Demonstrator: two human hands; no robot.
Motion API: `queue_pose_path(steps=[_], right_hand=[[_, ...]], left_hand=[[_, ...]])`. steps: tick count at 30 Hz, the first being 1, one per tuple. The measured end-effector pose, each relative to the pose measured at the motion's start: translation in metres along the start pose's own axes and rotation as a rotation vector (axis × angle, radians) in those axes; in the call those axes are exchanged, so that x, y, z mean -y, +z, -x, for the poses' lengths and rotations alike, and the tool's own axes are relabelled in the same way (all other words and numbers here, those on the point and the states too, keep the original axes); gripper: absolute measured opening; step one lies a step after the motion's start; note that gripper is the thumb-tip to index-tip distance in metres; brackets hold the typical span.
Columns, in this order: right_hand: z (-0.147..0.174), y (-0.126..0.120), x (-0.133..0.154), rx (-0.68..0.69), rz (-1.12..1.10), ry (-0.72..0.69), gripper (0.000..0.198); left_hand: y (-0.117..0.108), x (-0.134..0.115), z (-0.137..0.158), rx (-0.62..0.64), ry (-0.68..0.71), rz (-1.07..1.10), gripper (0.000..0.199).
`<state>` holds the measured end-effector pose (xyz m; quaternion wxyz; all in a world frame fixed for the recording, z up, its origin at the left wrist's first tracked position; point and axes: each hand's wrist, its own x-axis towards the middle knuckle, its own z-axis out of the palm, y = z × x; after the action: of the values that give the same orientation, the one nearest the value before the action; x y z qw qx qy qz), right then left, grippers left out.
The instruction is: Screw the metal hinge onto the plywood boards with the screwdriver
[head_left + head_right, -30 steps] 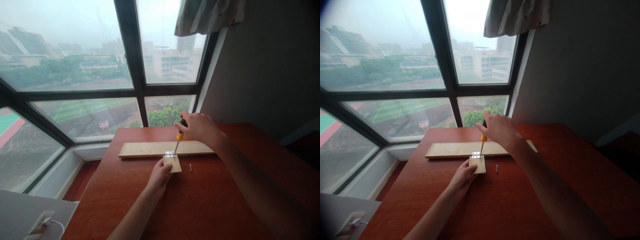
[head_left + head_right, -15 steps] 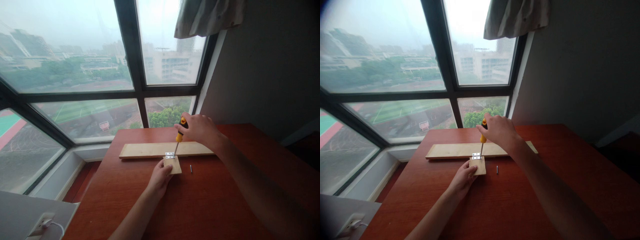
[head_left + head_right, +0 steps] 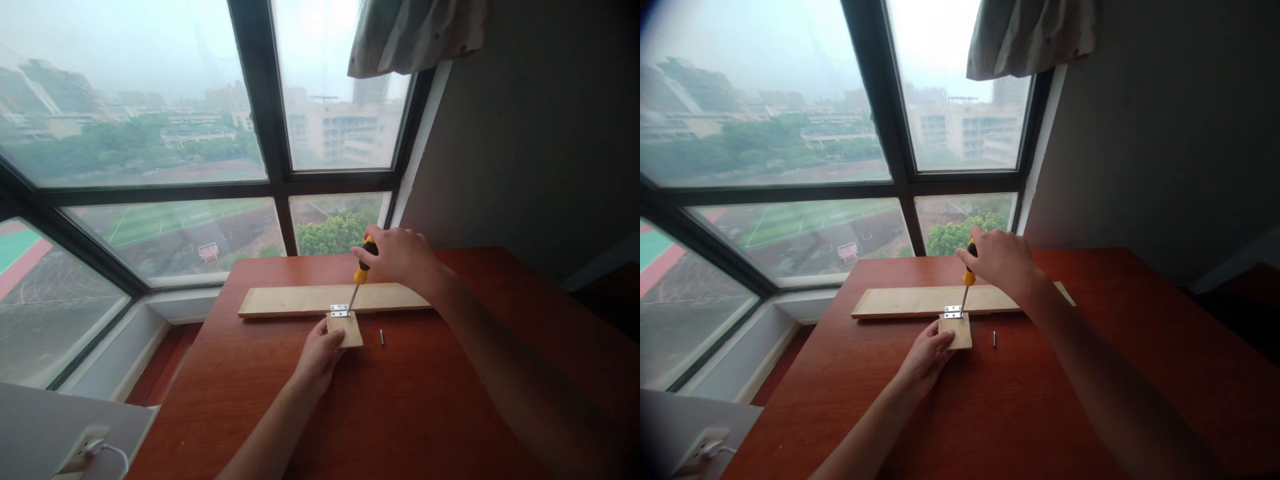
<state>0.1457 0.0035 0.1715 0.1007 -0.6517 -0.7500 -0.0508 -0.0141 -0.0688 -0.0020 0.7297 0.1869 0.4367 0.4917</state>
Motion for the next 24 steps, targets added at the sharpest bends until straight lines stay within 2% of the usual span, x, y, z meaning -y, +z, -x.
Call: queue_pose_path(steps=[3,6,8,11,13,17,20,22,24], right_hand=[[-0.0021,0.0010,-0.0037,0.040,-0.142,-0.082,0.034],[-0.0029,0.0015,-0.0076,0.100,-0.334,-0.209,0.040],[-0.0025,0.0021,-0.0063,0.067,-0.289,-0.185,0.042],[-0.0020,0.0034,-0.0007,-0.029,-0.048,-0.046,0.045],[-0.0026,0.0045,0.0016,-0.052,0.031,-0.005,0.045],[-0.0052,0.0064,-0.0021,-0.034,-0.151,-0.092,0.033],[-0.0056,0.0069,-0.0053,0.014,-0.326,-0.200,0.036],[-0.0044,0.0064,-0.0040,-0.003,-0.291,-0.187,0.035],[-0.0027,0.0054,-0.0006,-0.038,-0.148,-0.108,0.036]], left_hand=[[-0.0001,-0.0001,-0.0002,0.002,0.003,-0.001,0.034],[0.0003,-0.0005,0.0003,0.000,0.001,-0.002,0.034],[0.0007,-0.0008,0.0006,0.002,-0.001,-0.002,0.035],[0.0008,-0.0005,0.0004,0.005,-0.002,0.001,0.034],[0.0004,0.0000,0.0000,0.006,-0.002,0.002,0.034],[-0.0006,0.0013,-0.0010,0.018,-0.002,0.003,0.031],[-0.0009,0.0017,-0.0014,0.023,-0.003,0.008,0.030],[-0.0008,0.0017,-0.0016,0.019,-0.006,0.011,0.030],[-0.0008,0.0017,-0.0018,0.014,-0.008,0.014,0.029]])
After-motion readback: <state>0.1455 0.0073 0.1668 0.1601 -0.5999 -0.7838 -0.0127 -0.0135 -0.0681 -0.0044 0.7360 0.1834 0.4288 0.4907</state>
